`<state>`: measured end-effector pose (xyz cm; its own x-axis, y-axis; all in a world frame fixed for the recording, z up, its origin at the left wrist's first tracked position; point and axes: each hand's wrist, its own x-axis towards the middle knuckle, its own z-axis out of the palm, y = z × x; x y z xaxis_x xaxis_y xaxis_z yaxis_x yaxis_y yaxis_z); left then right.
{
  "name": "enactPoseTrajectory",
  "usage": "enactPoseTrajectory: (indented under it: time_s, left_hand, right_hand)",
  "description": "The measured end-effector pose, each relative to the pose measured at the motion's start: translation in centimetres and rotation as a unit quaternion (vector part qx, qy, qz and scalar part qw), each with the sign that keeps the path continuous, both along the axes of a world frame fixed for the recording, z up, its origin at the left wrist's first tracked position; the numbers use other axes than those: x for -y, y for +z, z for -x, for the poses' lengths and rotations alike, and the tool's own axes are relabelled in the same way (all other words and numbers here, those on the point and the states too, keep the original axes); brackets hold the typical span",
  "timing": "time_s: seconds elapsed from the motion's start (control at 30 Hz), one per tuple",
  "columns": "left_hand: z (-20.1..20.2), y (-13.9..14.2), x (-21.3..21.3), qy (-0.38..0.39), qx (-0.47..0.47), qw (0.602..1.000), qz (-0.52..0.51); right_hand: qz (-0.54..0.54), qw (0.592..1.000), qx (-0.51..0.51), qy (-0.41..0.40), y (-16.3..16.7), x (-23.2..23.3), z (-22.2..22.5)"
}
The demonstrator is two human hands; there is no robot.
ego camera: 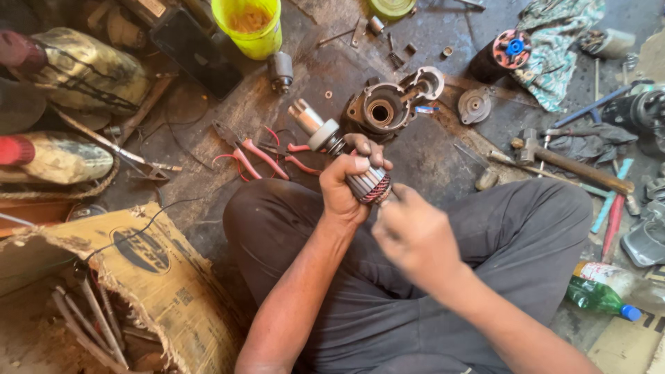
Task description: The person sits on the floor and uses a metal file to smooth the copper windings on a motor rotor. They hold the rotor with one hand and file the surface with the other, rotating the rotor to access different sections.
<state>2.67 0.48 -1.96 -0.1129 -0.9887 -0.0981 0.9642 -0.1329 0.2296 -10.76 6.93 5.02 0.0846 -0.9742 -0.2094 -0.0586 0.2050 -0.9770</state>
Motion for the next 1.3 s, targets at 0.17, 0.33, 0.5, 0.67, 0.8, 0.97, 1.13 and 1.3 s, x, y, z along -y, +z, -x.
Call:
enactPoseTrajectory:
  time_s: [0.17,0.33,0.5,0.67,0.8,0.97,1.13,1.3]
  left_hand:
    - [-0.6,0.1,-0.4,-0.015,0.047,0.999,0.004]
    - [-0.2,0.7,-0.2,-0.031,0.054,0.998,-0.004]
    - [0.0,0.8,-0.4,-0.015,0.054,0.998,0.033]
    - [-0.2,0.4,-0.3,-0.016,0.026,1.000,-0.003]
    - [0.3,0.2,-0.1,-0.016,0.065,0.996,-0.056]
    - [0.5,-0.1,-0.1,0.001,0.042,0.996,-0.076]
    - [0.4,-0.5,0.0,0.003,0.030,0.996,-0.089]
    - [0.1,-0.2,0.0,0.016,0.046,0.995,-0.090]
  right_hand:
    - [0.045,0.999,0.027,-0.014,-1.3,-0.6,-0.9]
    - [-0.035,0.977,0.211,0.012,-1.5,0.2,0.5]
    - [0.078,0.995,-0.056,0.029,0.5,-0.6,0.0]
    - [0.346,0.871,-0.349,-0.018,2.1,-1.3,-1.7]
    - [0.359,0.876,-0.316,-0.062,1.2,-1.1,-2.5]
    - [0.379,0.853,-0.357,-0.028,0.0,-0.9,-2.2]
    - [0.447,0.804,-0.391,0.032,0.2,-0.4,-1.5]
    - [0.208,0.967,-0.150,0.000,0.2,-0.5,-1.4]
